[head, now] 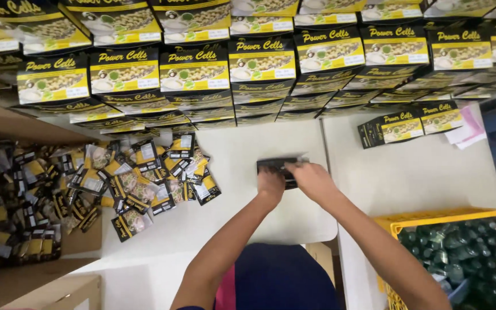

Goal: Placing small foil herbal supplement sachets into retail display boxes.

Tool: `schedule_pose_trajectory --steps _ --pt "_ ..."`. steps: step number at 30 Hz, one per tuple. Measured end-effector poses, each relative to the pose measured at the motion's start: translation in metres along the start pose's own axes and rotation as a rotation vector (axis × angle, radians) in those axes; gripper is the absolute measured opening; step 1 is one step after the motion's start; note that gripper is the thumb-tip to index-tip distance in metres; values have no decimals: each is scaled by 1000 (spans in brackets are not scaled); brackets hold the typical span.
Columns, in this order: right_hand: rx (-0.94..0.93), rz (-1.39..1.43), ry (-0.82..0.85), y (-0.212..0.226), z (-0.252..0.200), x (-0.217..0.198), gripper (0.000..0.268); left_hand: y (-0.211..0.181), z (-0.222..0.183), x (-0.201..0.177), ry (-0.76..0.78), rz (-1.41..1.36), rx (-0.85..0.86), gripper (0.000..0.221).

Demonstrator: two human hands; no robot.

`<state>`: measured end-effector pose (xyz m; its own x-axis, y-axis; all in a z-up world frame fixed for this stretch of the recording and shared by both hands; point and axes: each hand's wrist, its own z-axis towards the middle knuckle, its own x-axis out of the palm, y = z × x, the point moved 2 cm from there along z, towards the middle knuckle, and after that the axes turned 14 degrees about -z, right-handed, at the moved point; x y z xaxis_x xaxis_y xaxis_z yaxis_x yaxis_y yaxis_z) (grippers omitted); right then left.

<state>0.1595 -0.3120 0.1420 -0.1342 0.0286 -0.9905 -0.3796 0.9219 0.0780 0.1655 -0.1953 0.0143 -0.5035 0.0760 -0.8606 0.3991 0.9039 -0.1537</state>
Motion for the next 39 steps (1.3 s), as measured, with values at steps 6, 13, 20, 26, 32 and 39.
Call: schedule_pose_trajectory --steps 6,13,20,26,32,39 --pt "-63 -134 390 -28 53 118 22 5 16 30 -137 39 29 29" --pt "-102 -106 443 -15 47 103 21 21 -115 -56 -476 156 217 33" --pt "20 394 12 128 21 36 21 211 -119 51 -686 -503 -298 26" --pt "22 451 -321 228 66 144 54 239 -99 81 -703 -392 -307 50" --pt "493 700 -79 213 88 260 23 242 -87 104 -487 -511 -309 27" --pt "519 472 -510 247 65 191 61 217 -129 90 -760 -1188 -309 22"
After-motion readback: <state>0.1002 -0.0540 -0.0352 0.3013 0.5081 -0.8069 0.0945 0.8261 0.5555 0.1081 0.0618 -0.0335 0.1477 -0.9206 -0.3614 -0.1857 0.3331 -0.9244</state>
